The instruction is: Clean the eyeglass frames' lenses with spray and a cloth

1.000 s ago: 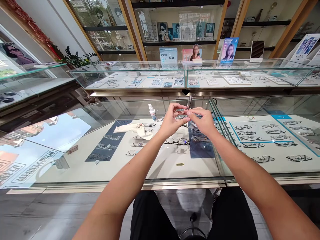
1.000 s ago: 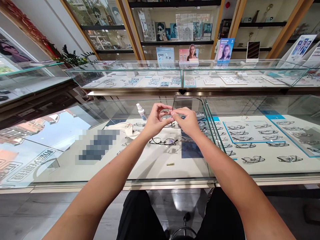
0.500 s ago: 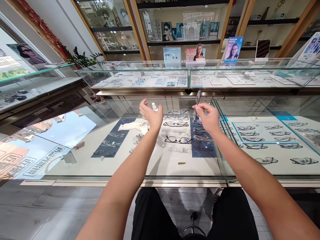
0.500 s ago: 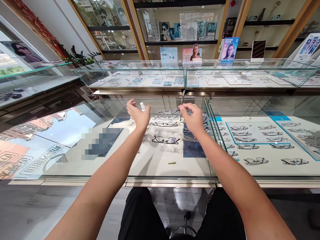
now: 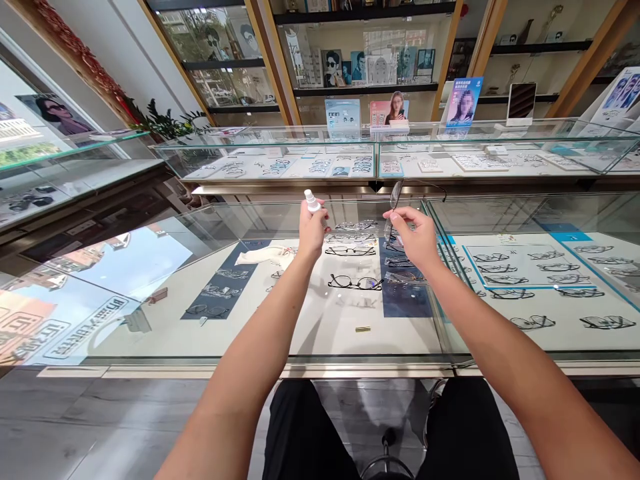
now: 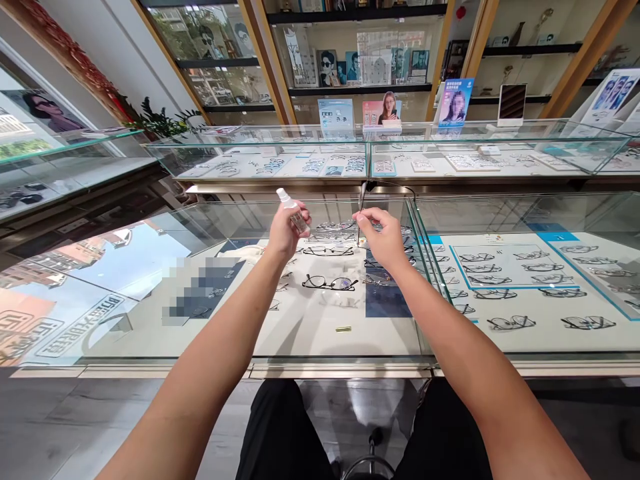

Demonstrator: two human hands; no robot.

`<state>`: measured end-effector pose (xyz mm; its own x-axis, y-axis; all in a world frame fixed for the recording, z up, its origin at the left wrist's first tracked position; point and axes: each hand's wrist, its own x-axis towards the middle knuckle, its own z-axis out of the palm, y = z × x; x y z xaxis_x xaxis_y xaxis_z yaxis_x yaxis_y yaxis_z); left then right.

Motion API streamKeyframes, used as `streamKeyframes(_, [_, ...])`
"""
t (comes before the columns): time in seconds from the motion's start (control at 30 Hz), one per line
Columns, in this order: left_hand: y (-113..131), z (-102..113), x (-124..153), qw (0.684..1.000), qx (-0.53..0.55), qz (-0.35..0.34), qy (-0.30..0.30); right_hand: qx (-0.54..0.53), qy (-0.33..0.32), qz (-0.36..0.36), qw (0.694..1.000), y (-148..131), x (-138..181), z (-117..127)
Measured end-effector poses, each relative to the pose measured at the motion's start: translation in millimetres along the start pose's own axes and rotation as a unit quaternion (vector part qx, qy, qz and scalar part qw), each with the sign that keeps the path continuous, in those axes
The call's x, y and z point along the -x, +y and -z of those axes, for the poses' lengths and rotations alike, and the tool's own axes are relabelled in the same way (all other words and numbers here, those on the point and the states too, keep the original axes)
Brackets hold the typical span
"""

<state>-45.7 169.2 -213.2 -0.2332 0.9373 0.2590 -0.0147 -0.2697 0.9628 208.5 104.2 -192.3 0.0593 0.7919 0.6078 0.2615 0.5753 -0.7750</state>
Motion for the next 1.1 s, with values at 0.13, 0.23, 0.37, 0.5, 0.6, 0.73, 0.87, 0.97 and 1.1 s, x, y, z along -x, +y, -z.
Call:
streamKeyframes(0.13, [36.8,-6.1,20.7,0.965,0.08,0.077,-0.239,-0.05,-0.082,-0.02,0.995,-1.3,1.3,-2.6])
streamKeyframes(0.23, [50.8,-7.9,32.3,0.94,0.085,0.109,-0.313,-0.082,-0.128,-0.051,0.987,-3.0,3.2,-4.4])
streamKeyframes(0.37, [48.0,-11.5,34.4,0.935,0.08,0.102,-0.332,-0.124,-0.162,-0.07,0.977,-6.4,4.2,-4.8])
streamKeyframes(0.5, [36.5,-17.9,34.1,0.963,0.016,0.019,-0.269,-0.146,-0.192,-0.083,0.967,-10.7,5.2,-5.3])
streamKeyframes(0.6, [33.6,-22.7,38.0,0.966,-0.041,-0.035,-0.252,-0.149,-0.218,-0.09,0.96,-13.4,7.4,-6.3])
streamKeyframes(0.73, [35.0,-25.2,42.2,0.959,-0.055,-0.043,-0.275,-0.164,-0.246,-0.082,0.952,-14.8,8.4,-7.2])
streamKeyframes(0.87, [36.2,-24.4,42.6,0.961,-0.032,-0.04,-0.272,-0.17,-0.226,-0.093,0.955,-14.8,6.0,-5.7])
streamKeyframes(0.97, [36.8,-24.0,42.7,0.961,-0.044,-0.049,-0.267,-0.176,-0.236,-0.092,0.951,-14.4,4.7,-4.5])
streamKeyframes(1.1, [36.8,-23.9,42.4,0.962,-0.071,-0.053,-0.257,-0.181,-0.252,-0.087,0.947,-12.6,5.0,-4.4])
